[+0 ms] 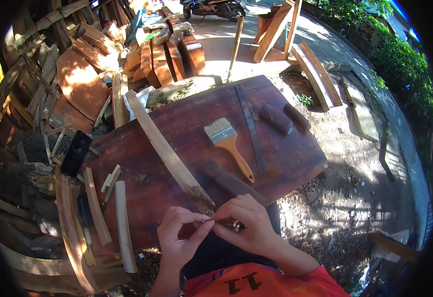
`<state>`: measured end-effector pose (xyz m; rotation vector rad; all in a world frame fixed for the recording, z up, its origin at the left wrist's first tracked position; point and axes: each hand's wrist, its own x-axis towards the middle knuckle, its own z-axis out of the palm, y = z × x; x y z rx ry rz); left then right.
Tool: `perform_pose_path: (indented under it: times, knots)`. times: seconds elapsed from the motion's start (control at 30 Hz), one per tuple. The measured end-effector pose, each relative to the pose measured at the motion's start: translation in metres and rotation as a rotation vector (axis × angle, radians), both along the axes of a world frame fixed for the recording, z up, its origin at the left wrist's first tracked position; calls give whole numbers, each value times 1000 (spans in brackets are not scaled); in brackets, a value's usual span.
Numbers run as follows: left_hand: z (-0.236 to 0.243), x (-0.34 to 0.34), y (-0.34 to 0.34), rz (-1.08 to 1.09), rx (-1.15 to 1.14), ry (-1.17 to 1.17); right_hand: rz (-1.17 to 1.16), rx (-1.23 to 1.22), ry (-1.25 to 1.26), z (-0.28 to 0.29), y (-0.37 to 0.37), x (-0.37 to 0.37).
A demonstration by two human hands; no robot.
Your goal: Assembling wooden parts by inserting pegs and using a wooden mallet to secure them.
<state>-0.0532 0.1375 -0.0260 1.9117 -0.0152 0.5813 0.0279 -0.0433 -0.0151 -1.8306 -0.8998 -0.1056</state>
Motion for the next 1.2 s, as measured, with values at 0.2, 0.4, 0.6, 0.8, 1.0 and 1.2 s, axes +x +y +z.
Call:
perform_pose_path:
  times: [0.2,0.4,0.6,0.8,1.0,1.2]
  knots:
    - [-4,-2,4,-76,-78,-6,66,46,138,0,-4,0]
    - [-3,-1,11,-44,-200,17,-14,-17,-62,8,-5,4]
    - [-11,0,30,189,-141,92,-246,-159,-140,2,-27,16]
    - [-19,0,26,226,-32,110,-332,-225,-143,-12,-30,15]
    - [-19,3,10,123,-25,162,-338,-238,-167,-16,-25,12]
    - [-21,1,3,146,72,182,-320,-236,-157,-19,-25,12]
